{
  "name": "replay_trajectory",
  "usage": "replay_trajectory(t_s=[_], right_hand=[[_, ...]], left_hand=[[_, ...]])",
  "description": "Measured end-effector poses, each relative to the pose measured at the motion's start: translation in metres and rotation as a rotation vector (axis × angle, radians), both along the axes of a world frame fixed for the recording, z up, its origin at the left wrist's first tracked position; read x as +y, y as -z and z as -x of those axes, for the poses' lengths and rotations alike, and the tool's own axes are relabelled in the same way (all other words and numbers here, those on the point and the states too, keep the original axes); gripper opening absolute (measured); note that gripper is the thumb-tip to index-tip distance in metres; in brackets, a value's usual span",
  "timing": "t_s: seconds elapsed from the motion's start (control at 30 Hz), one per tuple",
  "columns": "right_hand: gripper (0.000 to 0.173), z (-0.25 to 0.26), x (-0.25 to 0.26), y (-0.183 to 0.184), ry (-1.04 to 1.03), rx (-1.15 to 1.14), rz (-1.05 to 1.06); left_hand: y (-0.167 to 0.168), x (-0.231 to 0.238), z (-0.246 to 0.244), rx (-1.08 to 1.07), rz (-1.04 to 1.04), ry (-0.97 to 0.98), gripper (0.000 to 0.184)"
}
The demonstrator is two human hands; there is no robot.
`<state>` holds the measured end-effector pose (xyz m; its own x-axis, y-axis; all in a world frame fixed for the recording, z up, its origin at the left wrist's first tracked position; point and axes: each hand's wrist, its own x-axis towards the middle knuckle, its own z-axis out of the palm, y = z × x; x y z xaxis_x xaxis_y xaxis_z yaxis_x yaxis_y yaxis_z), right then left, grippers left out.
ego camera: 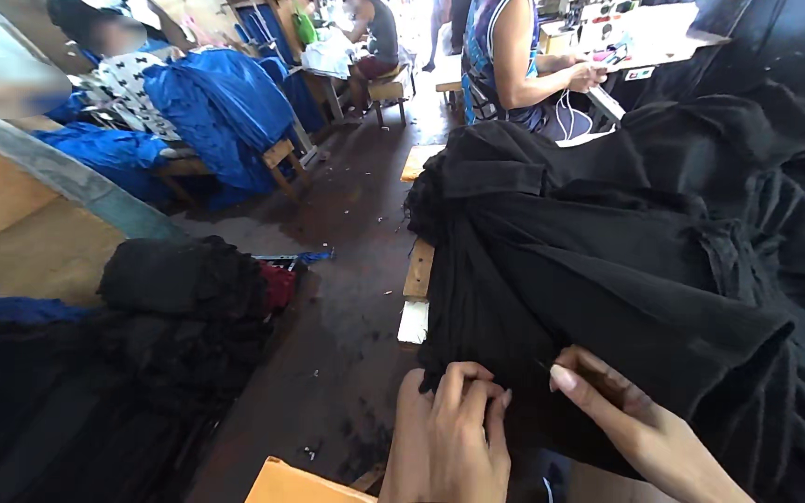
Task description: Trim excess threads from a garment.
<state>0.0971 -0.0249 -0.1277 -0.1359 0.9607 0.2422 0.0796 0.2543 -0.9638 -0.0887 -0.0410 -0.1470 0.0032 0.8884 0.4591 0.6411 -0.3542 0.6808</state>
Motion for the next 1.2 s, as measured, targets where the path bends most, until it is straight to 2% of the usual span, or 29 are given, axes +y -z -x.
replay_trajectory(t_s=[0.13, 0.2, 0.4, 0.5, 0.57, 0.63, 0.67, 0.7, 0.77, 0.8, 0.83, 0.87, 0.9, 1.0, 1.1, 1.2], right_hand=[[0.024, -0.001, -0.006, 0.012, 0.027, -0.198, -0.270], [0.029, 0.002, -0.013, 0.012, 0.053, -0.343, -0.339], [0.017, -0.003, -0.025, 0.015, -0.077, -0.532, -0.298], [0.015, -0.003, -0.026, 0.012, -0.070, -0.600, -0.350], [0.018, 0.002, -0.026, 0.008, -0.123, -0.575, -0.188], [0.026, 0.007, -0.021, -0.009, -0.271, -0.525, 0.233], [0.027, 0.009, -0.019, -0.015, -0.289, -0.519, 0.331], [0.025, 0.008, -0.021, -0.016, -0.242, -0.516, 0.294], [0.021, 0.004, -0.025, -0.010, 0.052, -0.421, -0.047], [0.021, -0.002, -0.017, -0.004, 0.125, -0.284, -0.162], [0.017, -0.007, -0.004, -0.004, 0.129, -0.095, -0.173], [0.016, -0.012, 0.007, -0.011, 0.088, 0.112, -0.116], [0.024, -0.017, 0.014, -0.024, 0.029, 0.281, -0.039], [0.049, -0.045, 0.026, -0.060, -0.046, 0.554, 0.016], [0.064, -0.064, 0.043, -0.073, 0.136, 0.685, 0.063], [0.054, -0.054, 0.045, -0.073, 0.223, 0.616, 0.126]], left_hand=[[-0.015, 0.001, 0.020, -0.242, 0.210, 0.195, 0.015], [-0.018, 0.002, 0.029, -0.298, 0.260, 0.250, 0.016], [-0.017, 0.001, 0.030, -0.377, 0.265, 0.243, 0.016], [-0.018, -0.003, 0.027, -0.368, 0.256, 0.196, 0.015], [-0.018, -0.005, 0.026, -0.363, 0.247, 0.175, 0.014], [-0.016, -0.005, 0.024, -0.363, 0.224, 0.166, 0.013], [-0.015, -0.005, 0.023, -0.357, 0.215, 0.164, 0.013], [-0.014, -0.006, 0.024, -0.335, 0.208, 0.165, 0.013], [-0.017, -0.007, 0.032, -0.200, 0.227, 0.165, 0.015], [-0.022, -0.009, 0.037, -0.120, 0.246, 0.179, 0.015], [-0.027, -0.011, 0.044, -0.041, 0.273, 0.203, 0.014], [-0.034, -0.013, 0.051, 0.049, 0.310, 0.217, 0.014], [-0.040, -0.014, 0.058, 0.150, 0.354, 0.215, 0.012], [-0.060, -0.015, 0.077, 0.350, 0.487, 0.185, 0.011], [-0.072, -0.016, 0.086, 0.366, 0.468, 0.157, 0.013], [-0.077, -0.012, 0.076, 0.216, 0.277, 0.123, 0.010]])
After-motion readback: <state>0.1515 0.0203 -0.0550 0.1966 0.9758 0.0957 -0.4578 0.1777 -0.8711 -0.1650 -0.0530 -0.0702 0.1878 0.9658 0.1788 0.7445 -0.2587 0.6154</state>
